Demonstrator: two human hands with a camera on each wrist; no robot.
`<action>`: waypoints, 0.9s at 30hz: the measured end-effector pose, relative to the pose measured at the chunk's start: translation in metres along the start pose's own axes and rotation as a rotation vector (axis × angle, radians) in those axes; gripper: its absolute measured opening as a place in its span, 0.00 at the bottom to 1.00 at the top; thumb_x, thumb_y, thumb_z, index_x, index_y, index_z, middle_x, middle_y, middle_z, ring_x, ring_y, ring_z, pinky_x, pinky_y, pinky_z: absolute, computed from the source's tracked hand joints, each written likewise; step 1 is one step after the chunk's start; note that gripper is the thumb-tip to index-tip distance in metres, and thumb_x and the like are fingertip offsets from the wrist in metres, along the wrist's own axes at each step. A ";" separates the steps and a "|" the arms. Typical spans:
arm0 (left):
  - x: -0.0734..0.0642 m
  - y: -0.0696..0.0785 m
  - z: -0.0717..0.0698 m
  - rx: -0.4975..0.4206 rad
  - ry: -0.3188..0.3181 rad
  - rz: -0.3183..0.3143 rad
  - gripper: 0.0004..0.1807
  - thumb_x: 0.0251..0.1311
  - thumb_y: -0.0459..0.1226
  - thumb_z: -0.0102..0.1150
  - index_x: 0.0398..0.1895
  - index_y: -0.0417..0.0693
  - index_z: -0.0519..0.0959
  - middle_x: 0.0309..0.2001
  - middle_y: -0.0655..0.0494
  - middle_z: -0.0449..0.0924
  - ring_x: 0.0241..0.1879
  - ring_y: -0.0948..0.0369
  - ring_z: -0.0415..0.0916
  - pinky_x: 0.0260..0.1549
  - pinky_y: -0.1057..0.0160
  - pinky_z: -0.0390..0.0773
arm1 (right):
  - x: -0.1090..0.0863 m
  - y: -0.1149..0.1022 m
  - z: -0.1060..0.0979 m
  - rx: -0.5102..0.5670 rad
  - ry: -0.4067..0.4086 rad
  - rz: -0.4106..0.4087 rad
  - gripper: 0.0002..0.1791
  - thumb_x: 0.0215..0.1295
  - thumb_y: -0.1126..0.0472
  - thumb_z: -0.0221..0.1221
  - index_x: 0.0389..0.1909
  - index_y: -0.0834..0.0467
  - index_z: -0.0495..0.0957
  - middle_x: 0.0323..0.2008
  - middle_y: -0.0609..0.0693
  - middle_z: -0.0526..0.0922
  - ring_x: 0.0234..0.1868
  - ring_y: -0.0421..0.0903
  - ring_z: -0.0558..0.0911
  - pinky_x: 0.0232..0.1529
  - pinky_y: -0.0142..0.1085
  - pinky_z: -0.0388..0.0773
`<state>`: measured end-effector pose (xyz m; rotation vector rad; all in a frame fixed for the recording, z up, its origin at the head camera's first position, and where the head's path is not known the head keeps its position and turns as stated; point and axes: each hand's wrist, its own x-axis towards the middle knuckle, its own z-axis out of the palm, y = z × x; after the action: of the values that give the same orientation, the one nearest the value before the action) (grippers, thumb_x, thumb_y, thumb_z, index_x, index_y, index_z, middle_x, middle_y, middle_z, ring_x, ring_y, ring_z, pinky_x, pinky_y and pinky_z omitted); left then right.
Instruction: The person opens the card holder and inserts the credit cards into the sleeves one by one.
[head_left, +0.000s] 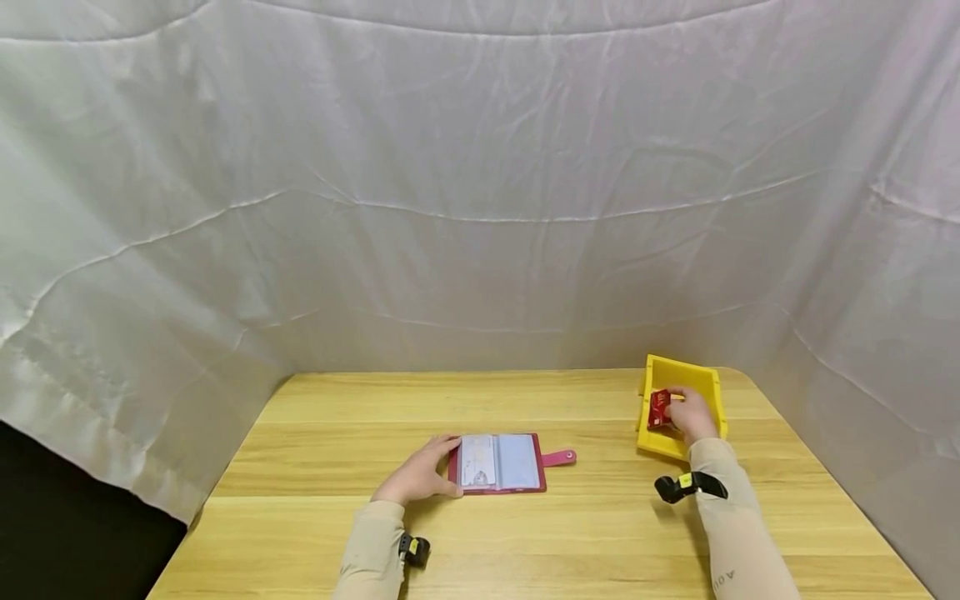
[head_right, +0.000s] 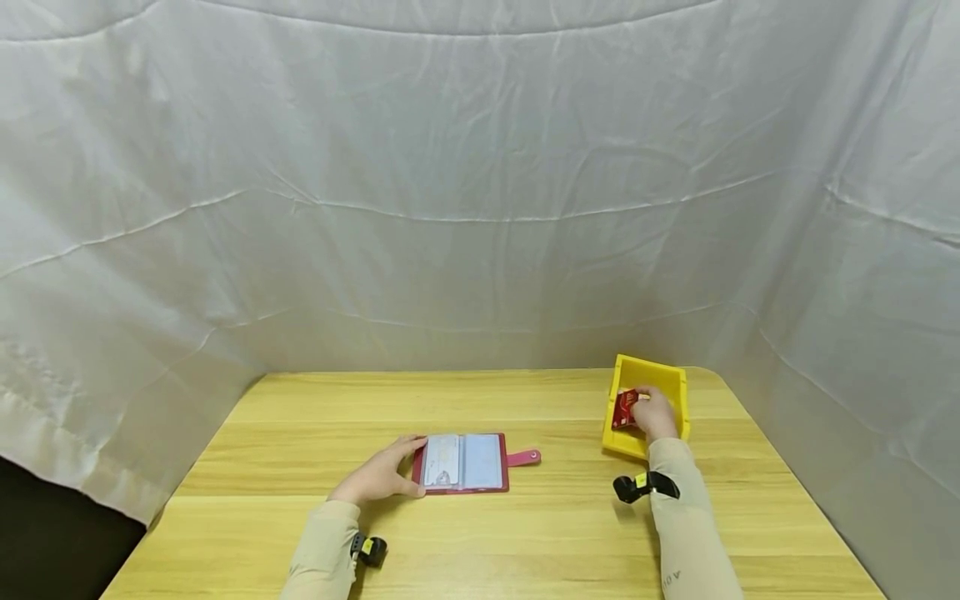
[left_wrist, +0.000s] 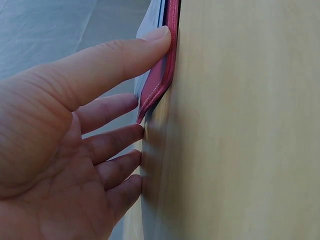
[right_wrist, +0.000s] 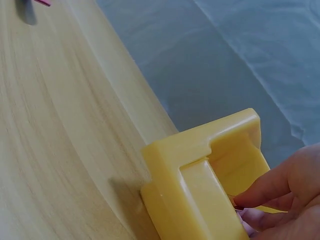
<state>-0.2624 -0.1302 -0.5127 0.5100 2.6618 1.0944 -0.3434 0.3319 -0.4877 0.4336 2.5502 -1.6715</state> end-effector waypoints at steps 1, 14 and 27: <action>0.000 -0.001 0.001 0.001 -0.001 0.002 0.48 0.45 0.37 0.75 0.71 0.37 0.63 0.73 0.35 0.56 0.74 0.36 0.48 0.71 0.35 0.53 | 0.000 0.000 0.000 0.008 -0.001 0.003 0.35 0.61 0.77 0.42 0.72 0.73 0.50 0.67 0.77 0.56 0.55 0.63 0.70 0.40 0.30 0.81; 0.002 -0.001 0.000 -0.010 -0.006 0.002 0.48 0.44 0.36 0.75 0.71 0.37 0.62 0.74 0.34 0.55 0.74 0.36 0.48 0.71 0.34 0.52 | -0.009 0.003 -0.006 0.016 0.032 -0.013 0.35 0.62 0.77 0.42 0.72 0.72 0.50 0.66 0.77 0.59 0.55 0.63 0.71 0.37 0.29 0.81; 0.003 -0.002 -0.002 -0.020 -0.003 -0.010 0.48 0.45 0.36 0.75 0.71 0.38 0.62 0.74 0.35 0.55 0.74 0.35 0.46 0.71 0.34 0.50 | -0.022 -0.003 -0.012 0.021 0.031 -0.064 0.35 0.63 0.76 0.44 0.73 0.71 0.49 0.67 0.74 0.59 0.55 0.59 0.71 0.42 0.34 0.82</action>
<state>-0.2661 -0.1313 -0.5131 0.4941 2.6451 1.1146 -0.3223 0.3374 -0.4752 0.3871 2.5975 -1.7274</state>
